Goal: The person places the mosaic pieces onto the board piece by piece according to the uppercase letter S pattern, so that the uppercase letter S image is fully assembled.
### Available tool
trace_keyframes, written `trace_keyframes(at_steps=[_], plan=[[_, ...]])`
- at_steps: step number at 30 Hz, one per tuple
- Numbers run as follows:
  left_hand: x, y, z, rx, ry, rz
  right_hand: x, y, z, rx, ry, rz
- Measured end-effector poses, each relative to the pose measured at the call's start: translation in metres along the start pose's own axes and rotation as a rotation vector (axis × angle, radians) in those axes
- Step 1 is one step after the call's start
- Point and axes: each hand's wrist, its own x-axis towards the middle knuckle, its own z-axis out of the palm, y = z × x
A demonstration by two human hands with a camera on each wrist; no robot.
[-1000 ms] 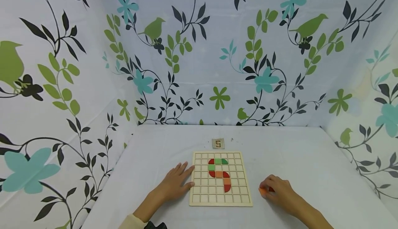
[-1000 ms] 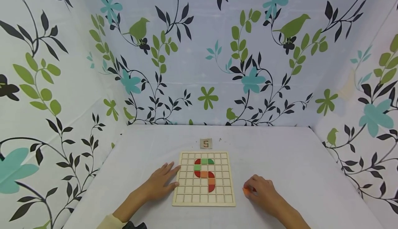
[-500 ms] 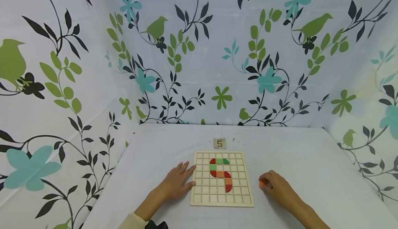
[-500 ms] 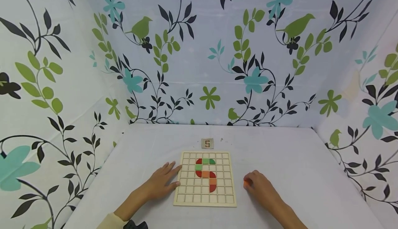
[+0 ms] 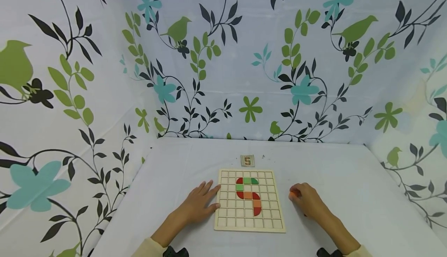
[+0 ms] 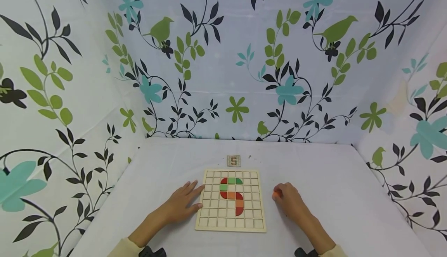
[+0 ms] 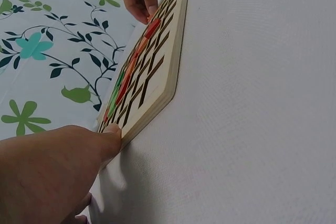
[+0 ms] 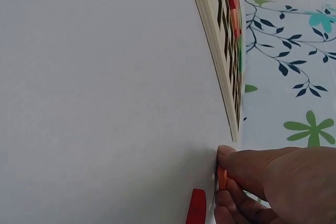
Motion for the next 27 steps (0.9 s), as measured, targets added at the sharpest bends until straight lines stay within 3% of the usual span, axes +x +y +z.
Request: trace_keyframes(at_steps=[9, 16, 20, 27], plan=[[0.001, -0.001, 0.002, 0.013, -0.003, -0.004, 0.011, -0.021, 0.006, 0.010, 0.040, -0.009], [0.000, 0.001, 0.000, -0.005, -0.003, -0.001, 0.013, -0.056, 0.018, 0.052, -0.016, 0.024], [0.001, 0.001, 0.000, 0.002, -0.005, -0.004, 0.011, -0.076, 0.030, 0.077, -0.064, -0.024], [0.000, 0.001, 0.001, 0.003, -0.007, -0.017, 0.005, -0.101, 0.050, 0.079, -0.092, -0.200]])
